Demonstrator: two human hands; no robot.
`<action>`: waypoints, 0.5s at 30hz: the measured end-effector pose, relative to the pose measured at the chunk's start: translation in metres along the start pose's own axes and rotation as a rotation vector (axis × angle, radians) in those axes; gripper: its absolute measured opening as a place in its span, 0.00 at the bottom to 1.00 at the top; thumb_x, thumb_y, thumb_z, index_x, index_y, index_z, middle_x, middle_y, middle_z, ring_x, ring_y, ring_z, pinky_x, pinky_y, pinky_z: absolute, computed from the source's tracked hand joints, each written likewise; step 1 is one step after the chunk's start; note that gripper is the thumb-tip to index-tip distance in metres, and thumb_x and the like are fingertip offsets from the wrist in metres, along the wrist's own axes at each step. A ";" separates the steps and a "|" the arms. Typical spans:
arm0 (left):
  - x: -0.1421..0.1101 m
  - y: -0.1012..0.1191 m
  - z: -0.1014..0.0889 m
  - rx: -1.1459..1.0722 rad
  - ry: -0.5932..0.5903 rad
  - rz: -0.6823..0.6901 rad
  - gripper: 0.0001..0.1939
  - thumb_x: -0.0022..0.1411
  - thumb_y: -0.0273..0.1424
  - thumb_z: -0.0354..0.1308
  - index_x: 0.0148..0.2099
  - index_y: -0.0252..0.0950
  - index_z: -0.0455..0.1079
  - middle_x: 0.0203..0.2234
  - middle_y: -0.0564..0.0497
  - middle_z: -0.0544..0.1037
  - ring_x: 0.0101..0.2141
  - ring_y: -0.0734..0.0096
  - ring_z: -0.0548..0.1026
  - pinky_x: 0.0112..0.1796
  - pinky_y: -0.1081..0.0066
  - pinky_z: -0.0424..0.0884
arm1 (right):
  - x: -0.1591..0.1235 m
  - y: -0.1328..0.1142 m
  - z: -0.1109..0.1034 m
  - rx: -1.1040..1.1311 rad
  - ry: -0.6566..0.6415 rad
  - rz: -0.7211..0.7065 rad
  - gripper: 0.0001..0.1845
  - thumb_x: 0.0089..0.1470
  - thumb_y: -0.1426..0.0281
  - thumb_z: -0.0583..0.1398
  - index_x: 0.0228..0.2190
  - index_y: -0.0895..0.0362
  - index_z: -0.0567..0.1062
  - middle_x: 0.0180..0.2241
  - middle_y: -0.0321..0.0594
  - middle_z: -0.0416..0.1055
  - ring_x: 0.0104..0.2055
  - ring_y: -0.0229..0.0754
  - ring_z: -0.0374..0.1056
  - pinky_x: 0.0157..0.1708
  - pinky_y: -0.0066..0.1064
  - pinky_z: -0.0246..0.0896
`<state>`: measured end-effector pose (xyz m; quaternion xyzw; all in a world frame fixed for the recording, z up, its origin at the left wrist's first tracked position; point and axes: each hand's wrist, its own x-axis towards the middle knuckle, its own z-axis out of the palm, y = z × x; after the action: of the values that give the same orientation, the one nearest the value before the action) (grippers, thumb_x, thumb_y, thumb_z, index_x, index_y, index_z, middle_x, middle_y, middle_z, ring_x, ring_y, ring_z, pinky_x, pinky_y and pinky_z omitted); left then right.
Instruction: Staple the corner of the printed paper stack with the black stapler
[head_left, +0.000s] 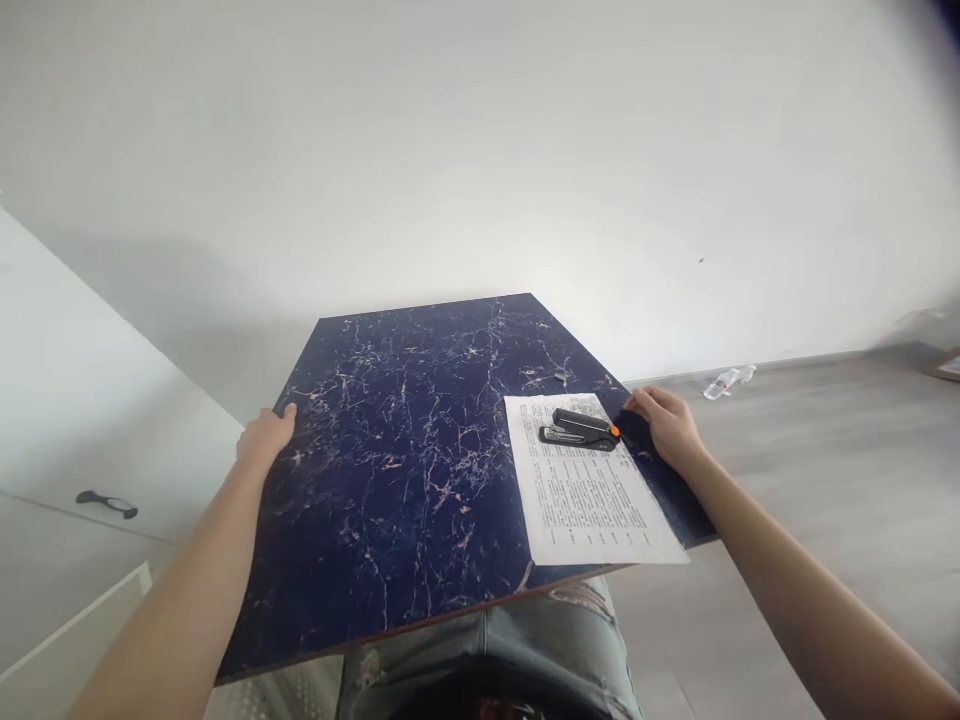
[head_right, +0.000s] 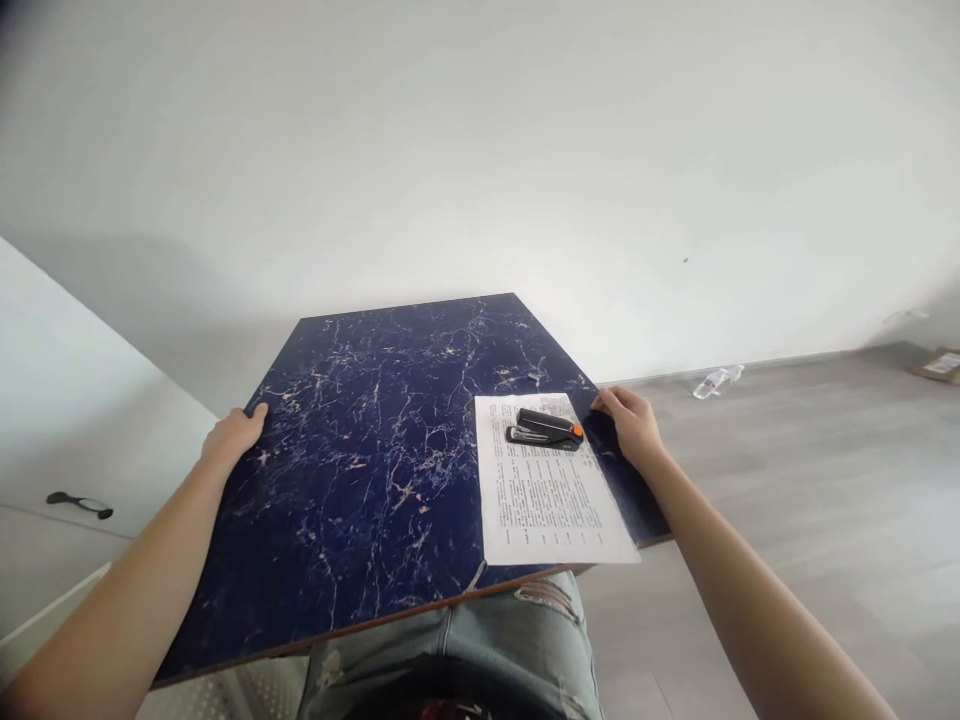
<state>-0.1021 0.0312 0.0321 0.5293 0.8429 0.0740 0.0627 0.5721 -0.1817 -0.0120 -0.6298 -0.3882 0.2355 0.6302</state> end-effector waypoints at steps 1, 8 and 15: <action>-0.002 -0.002 0.001 -0.010 -0.010 -0.005 0.41 0.72 0.51 0.41 0.66 0.19 0.68 0.55 0.18 0.76 0.57 0.27 0.76 0.53 0.43 0.74 | -0.003 -0.003 0.001 -0.014 -0.020 -0.012 0.21 0.51 0.47 0.68 0.25 0.51 0.78 0.29 0.40 0.76 0.37 0.49 0.75 0.52 0.44 0.73; -0.014 -0.003 0.001 -0.070 -0.004 0.002 0.38 0.71 0.50 0.43 0.63 0.21 0.70 0.55 0.19 0.77 0.56 0.30 0.77 0.53 0.45 0.73 | -0.018 -0.022 0.002 -0.342 -0.237 -0.116 0.29 0.59 0.41 0.59 0.31 0.52 0.83 0.37 0.45 0.83 0.44 0.56 0.78 0.54 0.47 0.70; -0.004 -0.013 0.002 -0.115 -0.037 0.025 0.36 0.72 0.51 0.45 0.62 0.23 0.71 0.56 0.21 0.77 0.54 0.32 0.78 0.49 0.48 0.74 | -0.034 -0.040 0.005 -0.410 -0.607 -0.297 0.35 0.49 0.40 0.66 0.49 0.50 0.83 0.54 0.49 0.81 0.57 0.67 0.75 0.58 0.50 0.69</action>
<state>-0.1113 0.0222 0.0277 0.5367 0.8291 0.1134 0.1078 0.5400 -0.2092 0.0195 -0.5814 -0.6828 0.2346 0.3751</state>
